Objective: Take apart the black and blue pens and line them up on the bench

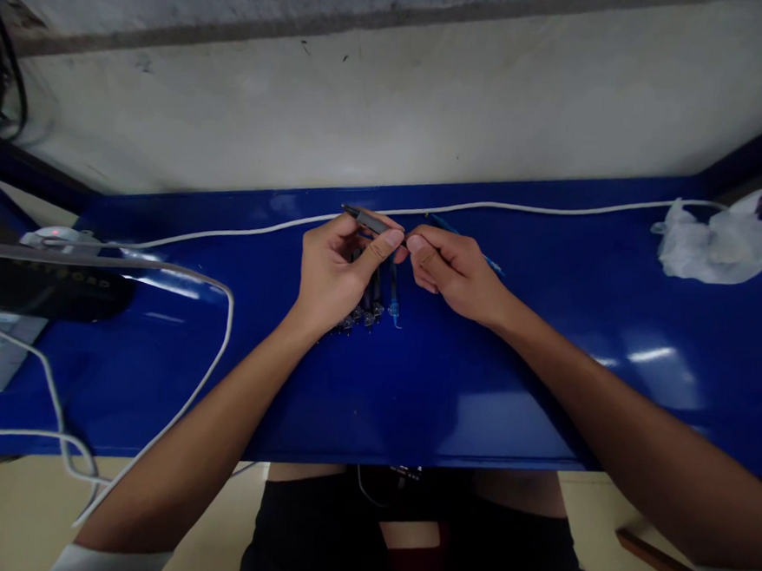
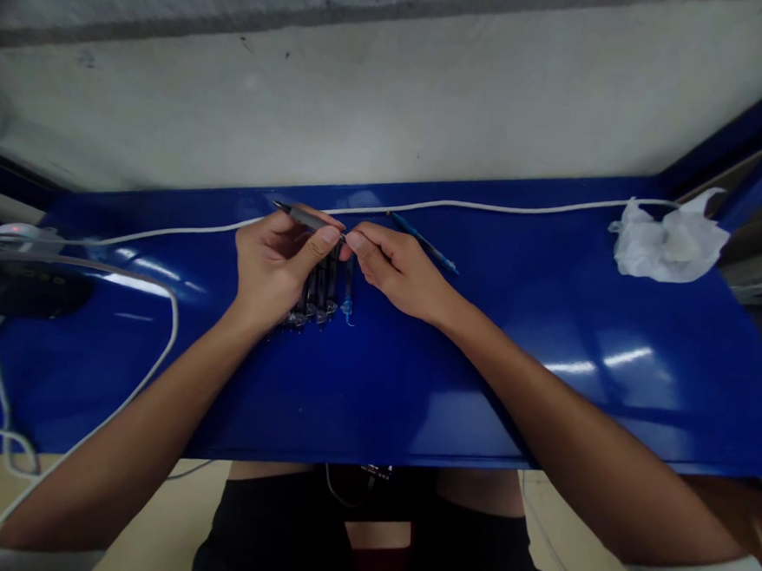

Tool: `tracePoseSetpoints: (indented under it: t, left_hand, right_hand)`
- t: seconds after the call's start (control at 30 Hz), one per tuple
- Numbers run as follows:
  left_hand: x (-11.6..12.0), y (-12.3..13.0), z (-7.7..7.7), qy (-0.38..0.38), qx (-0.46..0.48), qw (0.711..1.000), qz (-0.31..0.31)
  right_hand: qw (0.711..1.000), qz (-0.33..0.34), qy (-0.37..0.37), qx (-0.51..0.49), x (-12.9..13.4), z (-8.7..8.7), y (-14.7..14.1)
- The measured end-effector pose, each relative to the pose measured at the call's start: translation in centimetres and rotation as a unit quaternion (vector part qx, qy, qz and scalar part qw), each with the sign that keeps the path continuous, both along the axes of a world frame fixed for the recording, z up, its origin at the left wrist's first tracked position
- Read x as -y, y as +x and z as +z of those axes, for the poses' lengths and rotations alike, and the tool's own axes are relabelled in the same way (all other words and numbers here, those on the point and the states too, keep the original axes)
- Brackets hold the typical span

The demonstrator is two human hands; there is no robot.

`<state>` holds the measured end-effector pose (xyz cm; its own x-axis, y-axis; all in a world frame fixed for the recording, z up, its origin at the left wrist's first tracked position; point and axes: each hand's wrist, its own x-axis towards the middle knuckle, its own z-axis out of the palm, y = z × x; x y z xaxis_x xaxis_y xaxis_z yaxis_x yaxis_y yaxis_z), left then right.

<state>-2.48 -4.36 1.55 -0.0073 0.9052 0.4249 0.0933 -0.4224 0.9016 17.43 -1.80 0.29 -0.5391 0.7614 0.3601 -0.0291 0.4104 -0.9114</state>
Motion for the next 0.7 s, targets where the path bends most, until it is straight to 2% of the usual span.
tracePoseSetpoints:
  t: [0.17,0.27,0.37,0.53,0.6,0.7]
  left_hand:
    - [0.2,0.1,0.3,-0.009,0.004,1.0,-0.008]
    - [0.2,0.1,0.2,-0.003,0.004,1.0,0.008]
    - [-0.1,0.0,-0.1,-0.005,0.019,1.0,0.007]
    - [-0.9,-0.5,-0.6,0.012,0.006,1.0,0.02]
    - [-1.0,-0.6,-0.6,0.011,0.004,1.0,0.015]
    - [-0.9,-0.7,-0.5,0.005,0.004,1.0,0.0]
  right_hand:
    - [0.982,0.088,-0.153,-0.073,-0.5,-0.2,-0.1]
    - [0.967,0.112,-0.208,-0.1,-0.7,-0.4,-0.2]
    - [0.968,0.077,-0.206,-0.118,-0.5,-0.5,-0.3]
    - [0.982,-0.012,-0.148,-0.116,-0.3,-0.5,-0.5]
    - [0.984,-0.017,-0.141,-0.11,-0.3,-0.5,-0.4]
    - [0.978,0.017,-0.171,-0.116,-0.4,-0.4,-0.3]
